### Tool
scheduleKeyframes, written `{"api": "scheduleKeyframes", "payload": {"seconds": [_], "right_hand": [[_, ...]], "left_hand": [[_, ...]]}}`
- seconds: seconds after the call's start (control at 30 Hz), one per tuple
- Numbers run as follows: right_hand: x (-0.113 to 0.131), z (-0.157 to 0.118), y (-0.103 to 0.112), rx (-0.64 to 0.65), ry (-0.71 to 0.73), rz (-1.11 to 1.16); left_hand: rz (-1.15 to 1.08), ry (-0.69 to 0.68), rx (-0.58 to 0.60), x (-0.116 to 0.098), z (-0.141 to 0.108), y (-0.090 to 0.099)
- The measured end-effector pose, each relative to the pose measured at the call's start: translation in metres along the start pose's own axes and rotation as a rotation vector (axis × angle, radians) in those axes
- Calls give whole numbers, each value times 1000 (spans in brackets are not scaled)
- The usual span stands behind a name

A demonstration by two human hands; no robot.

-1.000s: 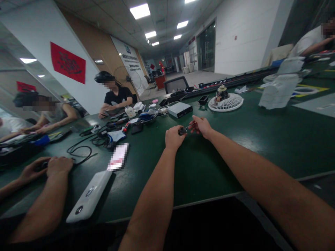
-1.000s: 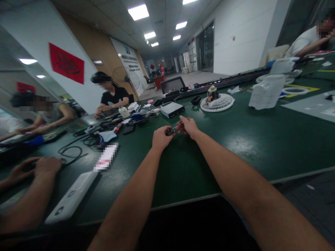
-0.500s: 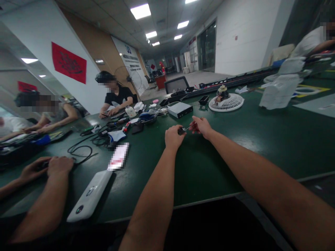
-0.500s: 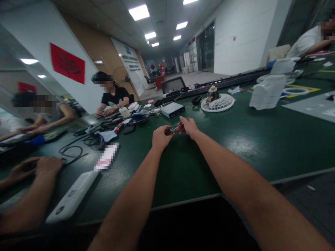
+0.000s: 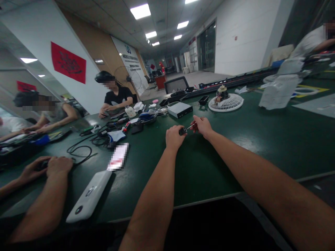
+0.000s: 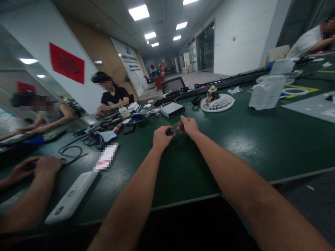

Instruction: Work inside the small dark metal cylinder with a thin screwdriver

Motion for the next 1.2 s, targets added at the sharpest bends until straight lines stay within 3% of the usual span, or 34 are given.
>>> {"api": "scheduleKeyframes", "payload": {"seconds": [0.17, 0.4, 0.63, 0.83, 1.03, 1.2], "right_hand": [[-1, -2, -4, 104, -21, 110], [-2, 2, -2, 21, 107, -45], [-4, -1, -6, 138, 62, 100], [-1, -1, -2, 35, 122, -4], [1, -4, -7, 140, 112, 76], [2, -2, -4, 53, 128, -33]], "left_hand": [[22, 5, -21, 1, 0, 0], [40, -24, 0, 0, 1, -2], [19, 54, -21, 5, 1, 1], [7, 19, 8, 1, 0, -3], [-16, 56, 7, 6, 1, -3], [-11, 35, 22, 5, 1, -4]]}}
Point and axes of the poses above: each hand's wrist, its own z-axis towards the middle knuckle, its own y-axis out of the back of the hand, x = y × z, the point moved 3 cm from there along z, towards the middle knuckle, and after that the axes turned 11 degrees about y, right-handed, at the moved point
